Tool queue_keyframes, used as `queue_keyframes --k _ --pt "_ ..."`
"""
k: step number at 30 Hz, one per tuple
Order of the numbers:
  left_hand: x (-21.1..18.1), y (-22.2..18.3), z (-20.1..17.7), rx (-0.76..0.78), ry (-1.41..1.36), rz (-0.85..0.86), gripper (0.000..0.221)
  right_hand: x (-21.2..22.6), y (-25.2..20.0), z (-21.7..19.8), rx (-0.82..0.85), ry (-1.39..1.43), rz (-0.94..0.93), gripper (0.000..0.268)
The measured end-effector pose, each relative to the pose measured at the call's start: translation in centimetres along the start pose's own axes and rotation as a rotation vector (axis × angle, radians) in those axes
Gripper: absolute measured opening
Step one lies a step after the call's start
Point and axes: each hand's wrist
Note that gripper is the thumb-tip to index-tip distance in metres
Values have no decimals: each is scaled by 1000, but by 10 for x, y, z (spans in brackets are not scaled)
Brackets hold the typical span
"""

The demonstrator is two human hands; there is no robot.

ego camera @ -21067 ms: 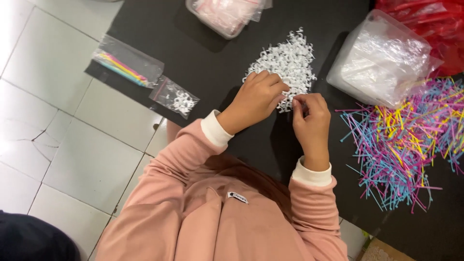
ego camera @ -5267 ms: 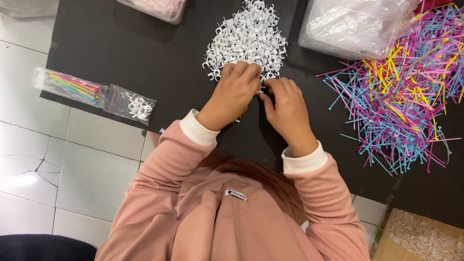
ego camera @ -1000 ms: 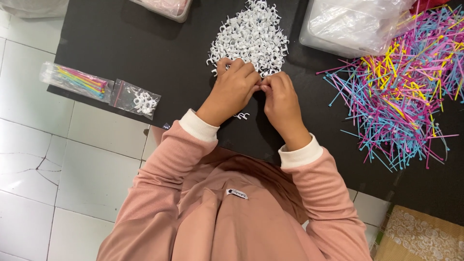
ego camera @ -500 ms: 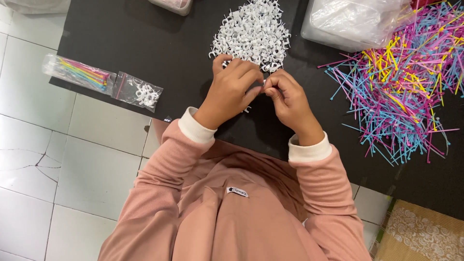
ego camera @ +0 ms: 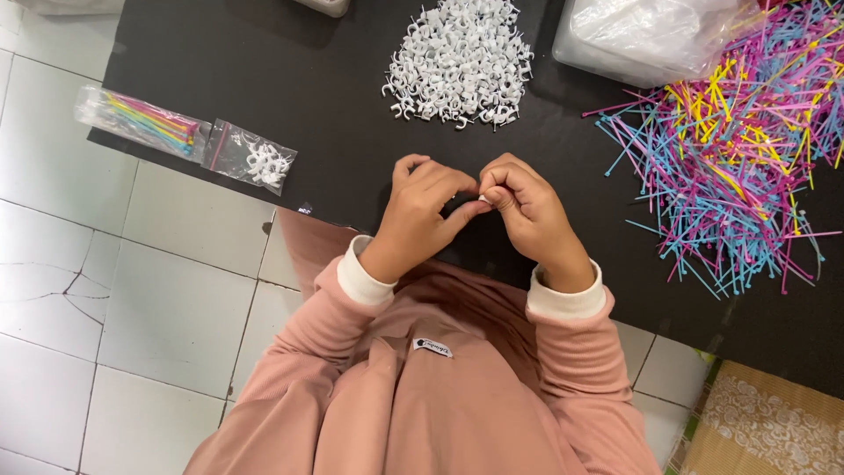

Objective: The person is organizing and assembling small plastic components, specifically interlocking white clips into a chain.

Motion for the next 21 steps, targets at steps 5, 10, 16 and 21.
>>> queue_keyframes --k 5,10,16,21 --pt "-5 -12 11 -40 -85 -70 13 0 -7 12 -69 49 50 17" --pt "-2 -18 7 -86 -45 -132 11 -3 -12 26 -179 183 93 10" --pt "22 -20 -7 13 17 -25 21 -15 -13 33 -228 60 126 7" --pt "38 -17 -33 100 235 -14 33 -14 -9 38 -189 -384 112 5"
Point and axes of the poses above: each hand's wrist, its own y-axis towards the middle knuckle, its own z-axis out of the palm, x = y × z, and after that the axes turned 8 degrees about x, right-handed
